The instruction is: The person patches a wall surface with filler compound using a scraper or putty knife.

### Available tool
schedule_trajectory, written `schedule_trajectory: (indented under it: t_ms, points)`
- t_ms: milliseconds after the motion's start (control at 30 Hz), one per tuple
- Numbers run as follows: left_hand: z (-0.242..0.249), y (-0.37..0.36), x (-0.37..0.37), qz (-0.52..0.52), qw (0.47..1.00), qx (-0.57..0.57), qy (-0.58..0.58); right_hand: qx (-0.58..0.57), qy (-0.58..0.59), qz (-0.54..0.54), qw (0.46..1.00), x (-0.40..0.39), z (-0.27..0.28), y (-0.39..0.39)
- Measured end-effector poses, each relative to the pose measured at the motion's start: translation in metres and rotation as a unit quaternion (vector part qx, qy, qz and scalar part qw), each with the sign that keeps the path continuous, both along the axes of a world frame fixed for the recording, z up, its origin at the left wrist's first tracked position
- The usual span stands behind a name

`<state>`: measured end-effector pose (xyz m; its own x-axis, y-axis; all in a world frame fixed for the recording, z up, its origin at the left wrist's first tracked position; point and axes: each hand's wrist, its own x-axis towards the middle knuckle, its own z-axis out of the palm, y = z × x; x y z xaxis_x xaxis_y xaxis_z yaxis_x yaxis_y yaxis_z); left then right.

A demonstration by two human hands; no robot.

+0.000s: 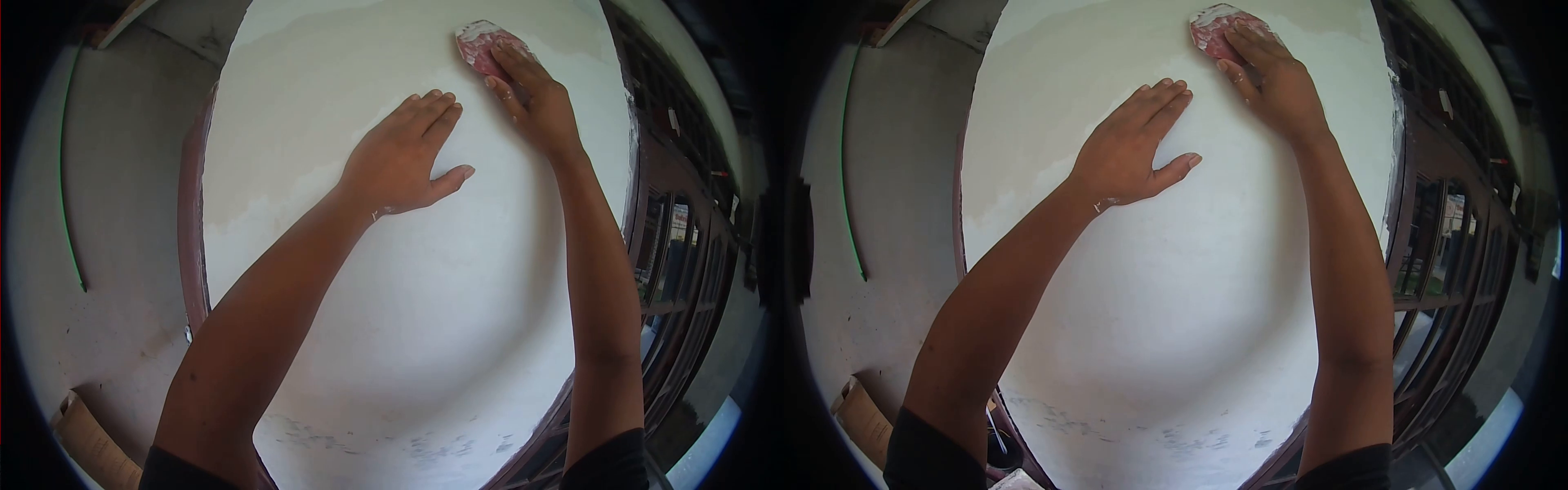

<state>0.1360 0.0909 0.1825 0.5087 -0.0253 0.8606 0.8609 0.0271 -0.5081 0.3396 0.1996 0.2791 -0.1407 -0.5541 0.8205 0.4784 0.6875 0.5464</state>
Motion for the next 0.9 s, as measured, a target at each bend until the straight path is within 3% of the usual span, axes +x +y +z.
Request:
schedule_trajectory:
  t_ms: [200,333,433,633,700,900]
  points:
    - [0.001,0.002,0.001,-0.016,1.000,0.007,0.018,-0.056,0.004,-0.020,0.998,0.027,-0.035,0.013]
    - [0.001,0.003,0.001,-0.011,1.000,0.011,0.011,-0.015,0.044,0.006,0.999,0.026,-0.019,0.011]
    - [0.002,0.002,0.000,-0.013,1.000,0.008,0.018,-0.061,0.042,0.022,0.997,0.015,-0.007,0.000]
    - [0.002,0.002,0.002,-0.005,1.000,0.009,0.017,-0.070,0.020,-0.038,0.997,0.030,-0.036,0.014]
    - [0.002,0.003,0.001,-0.004,1.000,0.011,0.018,-0.064,0.056,0.020,0.996,0.034,-0.040,0.016]
    - [0.003,0.003,0.000,-0.008,1.000,0.009,0.023,-0.038,0.045,0.009,0.998,0.004,0.000,0.004]
